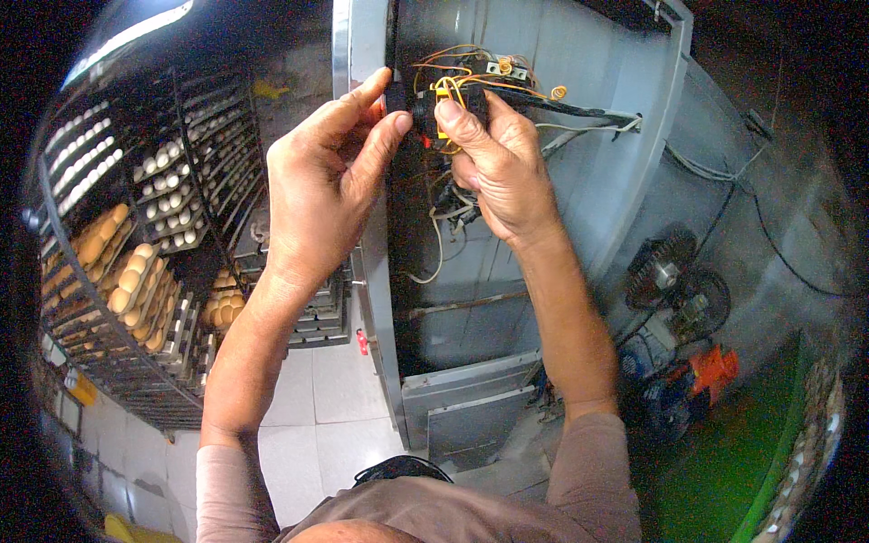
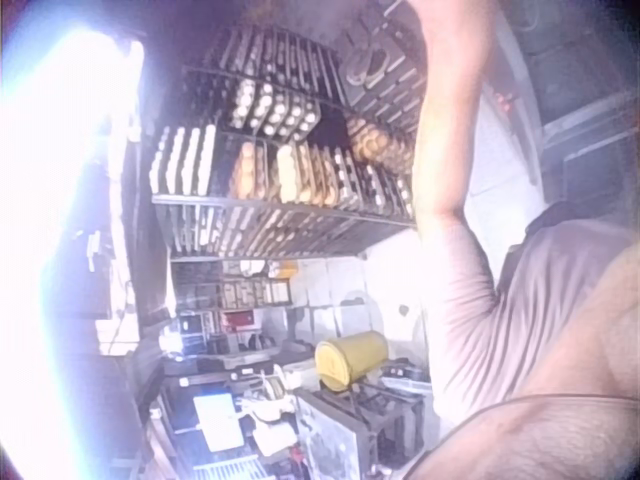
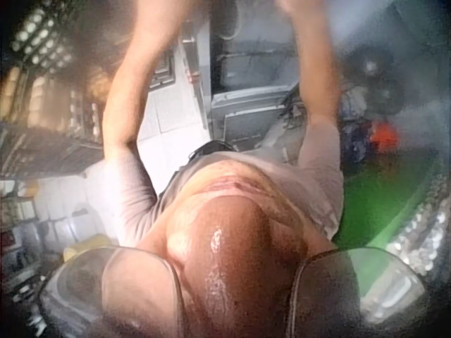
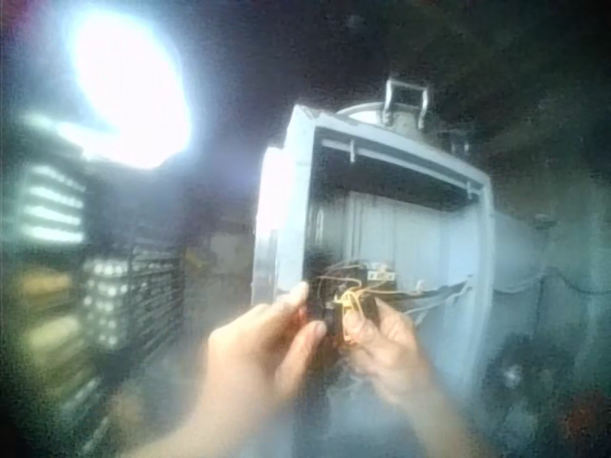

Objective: The person opens a metal panel on a large industrial machine and removes a dual-button switch. They manipulate the switch and its attached wires, then reinsert the switch into the panel and close the door.

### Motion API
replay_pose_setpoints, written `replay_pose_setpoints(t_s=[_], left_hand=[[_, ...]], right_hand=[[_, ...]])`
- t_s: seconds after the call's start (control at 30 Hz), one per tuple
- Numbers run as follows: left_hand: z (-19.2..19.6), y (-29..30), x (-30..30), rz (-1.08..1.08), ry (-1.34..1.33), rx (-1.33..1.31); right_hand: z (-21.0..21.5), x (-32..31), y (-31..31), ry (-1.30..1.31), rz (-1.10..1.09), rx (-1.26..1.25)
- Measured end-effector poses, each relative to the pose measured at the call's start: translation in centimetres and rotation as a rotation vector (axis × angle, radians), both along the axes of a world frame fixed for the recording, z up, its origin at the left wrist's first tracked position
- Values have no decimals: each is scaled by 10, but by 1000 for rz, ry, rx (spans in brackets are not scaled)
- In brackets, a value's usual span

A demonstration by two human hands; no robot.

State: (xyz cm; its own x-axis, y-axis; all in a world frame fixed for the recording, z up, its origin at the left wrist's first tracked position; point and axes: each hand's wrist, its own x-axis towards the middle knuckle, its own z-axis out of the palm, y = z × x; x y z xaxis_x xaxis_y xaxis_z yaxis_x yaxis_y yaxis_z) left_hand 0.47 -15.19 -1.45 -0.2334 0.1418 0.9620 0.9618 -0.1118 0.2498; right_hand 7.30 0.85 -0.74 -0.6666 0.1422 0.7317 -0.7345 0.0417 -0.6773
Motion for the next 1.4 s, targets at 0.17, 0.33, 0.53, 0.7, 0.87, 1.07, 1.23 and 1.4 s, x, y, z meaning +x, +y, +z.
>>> replay_pose_setpoints(t_s=[0.17,0.33,0.53,0.7,0.87,1.07,1.23,1.4], left_hand=[[-1,3,2,2,102,-55],[-8,12,-1,-163,25,1],[-2,11,2,-216,-175,-34],[2,9,6,-178,-178,-32],[1,9,5,-243,-211,-33],[-5,19,2,-281,-144,81],[-7,21,4,-273,-130,112],[-7,22,5,-293,-140,125]], right_hand=[[-1,1,8,-20,46,5],[-2,-2,1,-25,20,-33],[-2,-3,-2,19,-1,-37],[-1,-3,-1,16,-7,-14],[-6,-7,-1,54,-12,-33],[-6,-11,-5,63,2,-67],[-9,-12,-2,55,55,-75],[-8,-12,1,46,63,-68]])
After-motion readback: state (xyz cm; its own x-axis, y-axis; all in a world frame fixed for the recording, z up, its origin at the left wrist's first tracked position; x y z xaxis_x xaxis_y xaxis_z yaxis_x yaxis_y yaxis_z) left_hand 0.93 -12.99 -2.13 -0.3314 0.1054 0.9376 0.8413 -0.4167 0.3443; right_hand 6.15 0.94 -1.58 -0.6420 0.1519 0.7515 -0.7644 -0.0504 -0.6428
